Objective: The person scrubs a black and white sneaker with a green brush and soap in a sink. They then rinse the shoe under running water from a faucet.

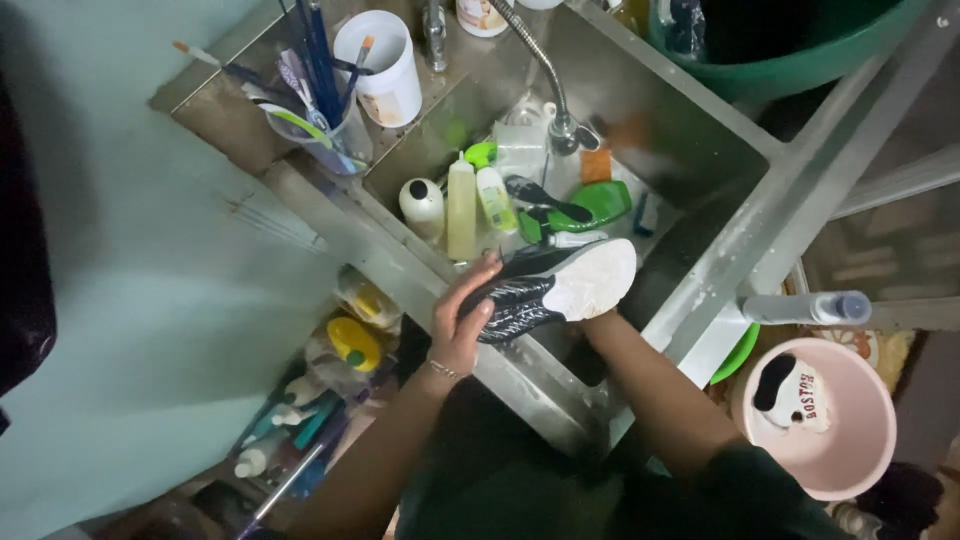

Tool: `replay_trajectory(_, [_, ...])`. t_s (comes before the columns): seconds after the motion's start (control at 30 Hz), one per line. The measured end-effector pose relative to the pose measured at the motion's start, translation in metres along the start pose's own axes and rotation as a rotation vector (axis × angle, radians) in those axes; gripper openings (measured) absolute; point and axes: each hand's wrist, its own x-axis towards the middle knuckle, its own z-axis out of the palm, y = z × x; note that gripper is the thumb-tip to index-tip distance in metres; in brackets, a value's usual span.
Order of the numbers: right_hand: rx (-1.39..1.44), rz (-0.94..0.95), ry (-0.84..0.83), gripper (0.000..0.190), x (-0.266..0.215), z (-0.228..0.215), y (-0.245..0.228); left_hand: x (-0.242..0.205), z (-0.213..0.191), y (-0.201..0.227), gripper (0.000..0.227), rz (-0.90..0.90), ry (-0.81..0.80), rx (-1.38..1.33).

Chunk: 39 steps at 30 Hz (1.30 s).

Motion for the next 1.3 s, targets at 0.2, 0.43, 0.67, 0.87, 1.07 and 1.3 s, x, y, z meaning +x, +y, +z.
replay_trajectory(0.2, [-0.046,-0.088,0.222,0.029,-0.091,0.026,0.08,-0.014,0.03,0.057,0.052,-0.494,0.204,-0.091])
replay_trajectory(0.43, [0.737,-0.006,0.604,0.107,-0.22,-0.046,0.086,-0.056,0.06,0.08,0.054,-0.731,0.069,-0.122])
replay_trajectory(0.67, [1.039,-0.217,0.715,0.048,-0.198,-0.014,0.026,-0.067,0.079,0.097,0.047,-0.443,-0.18,0.174])
replay_trajectory(0.87, [1.104,-0.031,0.946,0.028,-0.157,0.039,0.013,-0.082,0.088,0.077,0.117,-0.106,-0.379,0.351])
replay_trajectory(1.07, [1.281,-0.185,0.91,0.032,-0.174,0.0,-0.021,-0.084,0.095,0.088,0.106,-0.117,-0.24,0.483])
replay_trajectory(1.3, [1.275,-0.259,1.041,0.029,-0.182,-0.025,-0.056,-0.093,0.097,0.067,0.077,0.005,-0.12,0.498])
